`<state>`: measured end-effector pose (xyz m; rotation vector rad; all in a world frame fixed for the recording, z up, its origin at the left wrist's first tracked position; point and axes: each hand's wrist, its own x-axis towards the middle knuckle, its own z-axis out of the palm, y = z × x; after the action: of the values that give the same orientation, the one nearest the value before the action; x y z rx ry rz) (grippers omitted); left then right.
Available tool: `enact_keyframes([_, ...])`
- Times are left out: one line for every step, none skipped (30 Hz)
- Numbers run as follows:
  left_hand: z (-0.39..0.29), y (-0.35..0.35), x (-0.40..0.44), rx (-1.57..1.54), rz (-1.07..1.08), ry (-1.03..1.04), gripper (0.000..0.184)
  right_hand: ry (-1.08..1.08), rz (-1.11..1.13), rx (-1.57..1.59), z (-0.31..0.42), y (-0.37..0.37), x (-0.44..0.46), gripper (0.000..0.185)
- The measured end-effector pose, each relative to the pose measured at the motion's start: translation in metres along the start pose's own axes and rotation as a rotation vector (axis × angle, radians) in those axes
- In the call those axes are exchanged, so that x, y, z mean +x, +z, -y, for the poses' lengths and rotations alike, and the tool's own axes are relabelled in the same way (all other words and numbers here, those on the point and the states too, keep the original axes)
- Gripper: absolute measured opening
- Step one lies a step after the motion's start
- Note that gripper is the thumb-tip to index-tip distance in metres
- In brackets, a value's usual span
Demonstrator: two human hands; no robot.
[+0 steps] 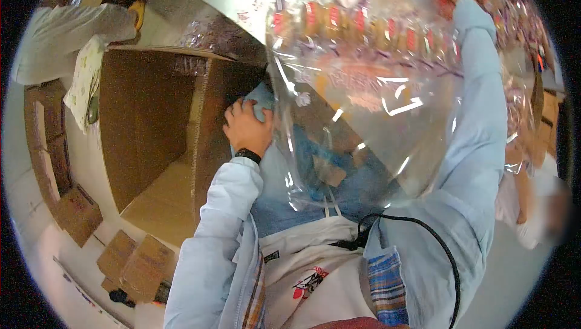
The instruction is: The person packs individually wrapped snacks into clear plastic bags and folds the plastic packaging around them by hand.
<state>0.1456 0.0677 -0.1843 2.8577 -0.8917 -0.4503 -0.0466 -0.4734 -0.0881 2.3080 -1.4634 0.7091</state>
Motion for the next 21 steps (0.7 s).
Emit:
enact_keyframes([0.001,0.002,0.001,0.011,-0.015,0.015,0.043,-0.007,0.006,-0.027,0.010,0.006,-0.001,0.097])
enact_keyframes([0.000,0.003,0.003,0.022,-0.029,0.037,0.042,-0.008,0.010,-0.059,0.017,0.010,-0.002,0.096])
enact_keyframes([0.002,0.002,0.004,0.004,-0.032,0.044,0.041,0.032,0.066,-0.108,0.022,0.011,-0.002,0.091])
enact_keyframes([0.002,0.000,0.001,0.011,-0.021,0.044,0.041,0.074,0.120,-0.162,0.021,0.007,0.000,0.086])
enact_keyframes([0.001,-0.002,0.001,0.017,-0.014,0.041,0.041,0.115,0.170,-0.215,0.020,0.007,0.006,0.081])
enact_keyframes([0.000,-0.003,0.003,0.022,-0.009,0.040,0.041,0.112,0.146,-0.221,0.011,0.016,0.011,0.085])
enact_keyframes([0.000,-0.002,0.003,0.026,-0.025,0.044,0.039,0.112,0.127,-0.229,-0.005,0.027,0.010,0.089])
enact_keyframes([0.000,-0.001,0.003,0.014,-0.031,0.045,0.039,0.113,0.110,-0.234,-0.009,0.030,0.009,0.093])
enact_keyframes([0.001,0.000,0.003,0.003,-0.036,0.047,0.039,0.135,0.166,-0.188,-0.016,0.029,0.012,0.088])
enact_keyframes([0.002,0.002,0.004,-0.004,-0.038,0.047,0.038,0.140,0.091,-0.219,-0.017,0.037,0.010,0.087])
enact_keyframes([0.004,0.001,0.003,0.005,-0.044,0.048,0.038,0.146,0.022,-0.251,-0.018,0.046,0.006,0.086])
enact_keyframes([0.003,0.002,0.003,0.013,-0.052,0.053,0.038,0.154,-0.052,-0.284,-0.021,0.053,0.002,0.085])
enact_keyframes([0.003,0.002,0.003,0.019,-0.063,0.059,0.038,0.144,-0.061,-0.321,-0.026,0.058,-0.001,0.086])
enact_keyframes([0.003,0.003,0.003,0.021,-0.071,0.059,0.038,0.147,-0.095,-0.318,-0.031,0.064,-0.001,0.086])
enact_keyframes([0.004,0.004,0.004,0.022,-0.078,0.060,0.038,0.150,-0.130,-0.315,-0.035,0.070,0.000,0.085])
enact_keyframes([0.004,0.005,0.004,0.023,-0.087,0.061,0.037,0.154,-0.166,-0.313,-0.040,0.075,0.000,0.085])
enact_keyframes([0.002,0.004,0.004,0.020,-0.084,0.055,0.037,0.156,-0.157,-0.306,-0.039,0.073,0.000,0.088])
enact_keyframes([0.002,0.004,0.004,0.017,-0.081,0.051,0.037,0.160,-0.148,-0.299,-0.032,0.066,-0.002,0.091])
enact_keyframes([0.001,0.003,0.004,0.015,-0.079,0.048,0.037,0.164,-0.140,-0.292,-0.030,0.060,-0.003,0.094])
enact_keyframes([0.000,0.003,0.004,0.018,-0.069,0.044,0.037,0.198,-0.173,-0.192,-0.032,0.058,-0.004,0.095])
enact_keyframes([0.000,0.003,0.004,0.021,-0.060,0.040,0.037,0.231,-0.207,-0.089,-0.034,0.055,-0.004,0.096])
